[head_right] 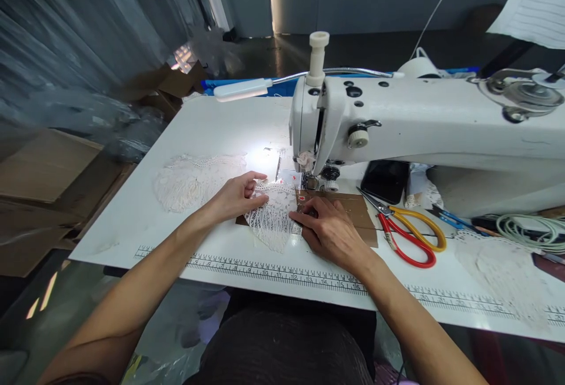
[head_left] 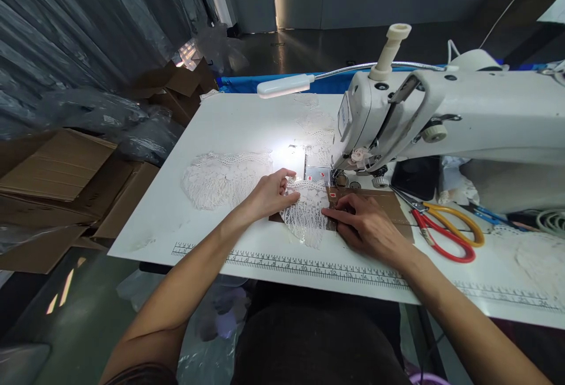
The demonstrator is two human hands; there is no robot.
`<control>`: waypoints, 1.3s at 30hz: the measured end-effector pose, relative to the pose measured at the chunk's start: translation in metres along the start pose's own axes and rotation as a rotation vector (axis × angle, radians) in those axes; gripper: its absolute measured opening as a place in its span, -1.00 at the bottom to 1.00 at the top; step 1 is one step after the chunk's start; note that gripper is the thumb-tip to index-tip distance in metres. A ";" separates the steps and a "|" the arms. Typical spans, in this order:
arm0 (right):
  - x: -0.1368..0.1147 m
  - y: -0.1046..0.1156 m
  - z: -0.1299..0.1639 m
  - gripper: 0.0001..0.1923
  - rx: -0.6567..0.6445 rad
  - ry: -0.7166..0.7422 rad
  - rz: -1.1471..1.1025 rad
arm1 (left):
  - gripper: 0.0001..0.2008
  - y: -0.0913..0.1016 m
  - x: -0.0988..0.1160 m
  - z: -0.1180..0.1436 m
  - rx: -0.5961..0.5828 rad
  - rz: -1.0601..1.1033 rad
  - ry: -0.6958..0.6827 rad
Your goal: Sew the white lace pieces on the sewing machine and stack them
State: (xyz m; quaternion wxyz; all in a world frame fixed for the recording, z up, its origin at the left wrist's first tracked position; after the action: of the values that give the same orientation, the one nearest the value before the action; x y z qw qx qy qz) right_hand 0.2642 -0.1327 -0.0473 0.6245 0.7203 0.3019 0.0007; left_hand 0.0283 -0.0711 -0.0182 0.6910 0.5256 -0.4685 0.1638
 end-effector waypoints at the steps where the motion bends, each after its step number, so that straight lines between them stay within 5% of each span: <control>1: 0.000 0.000 0.000 -0.60 0.002 -0.001 0.000 | -0.50 0.000 0.001 0.000 -0.007 -0.007 0.000; 14: -0.002 0.003 -0.001 -0.60 -0.012 -0.011 0.007 | -0.47 0.004 0.003 0.002 0.019 -0.254 -0.103; 18: -0.002 0.002 -0.001 -0.61 -0.010 -0.014 0.004 | -0.71 -0.003 0.008 0.000 0.111 -0.549 -0.381; 21: -0.001 0.001 -0.001 -0.62 -0.007 -0.015 -0.003 | -0.77 -0.023 0.018 0.004 -0.085 -0.674 -0.720; 24: 0.000 0.000 0.000 -0.63 -0.008 -0.022 -0.012 | -0.74 -0.038 0.025 0.008 -0.183 -0.782 -0.865; 39: -0.001 0.001 -0.001 -0.62 -0.022 -0.027 -0.001 | -0.56 -0.039 0.011 -0.010 -0.258 -0.879 -0.802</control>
State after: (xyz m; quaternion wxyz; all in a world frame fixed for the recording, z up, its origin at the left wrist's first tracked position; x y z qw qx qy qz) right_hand 0.2638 -0.1323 -0.0461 0.6363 0.7131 0.2941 -0.0060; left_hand 0.0663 -0.0803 -0.0317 0.5220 0.6024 -0.4475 -0.4055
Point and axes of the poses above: each hand's wrist, its own z-axis away from the middle knuckle, its own y-axis out of the back of the hand, x = y × z, the point moved 2 cm from there along -z, towards the middle knuckle, and after that the axes turned 14 degrees about -y, right-handed, at the moved point
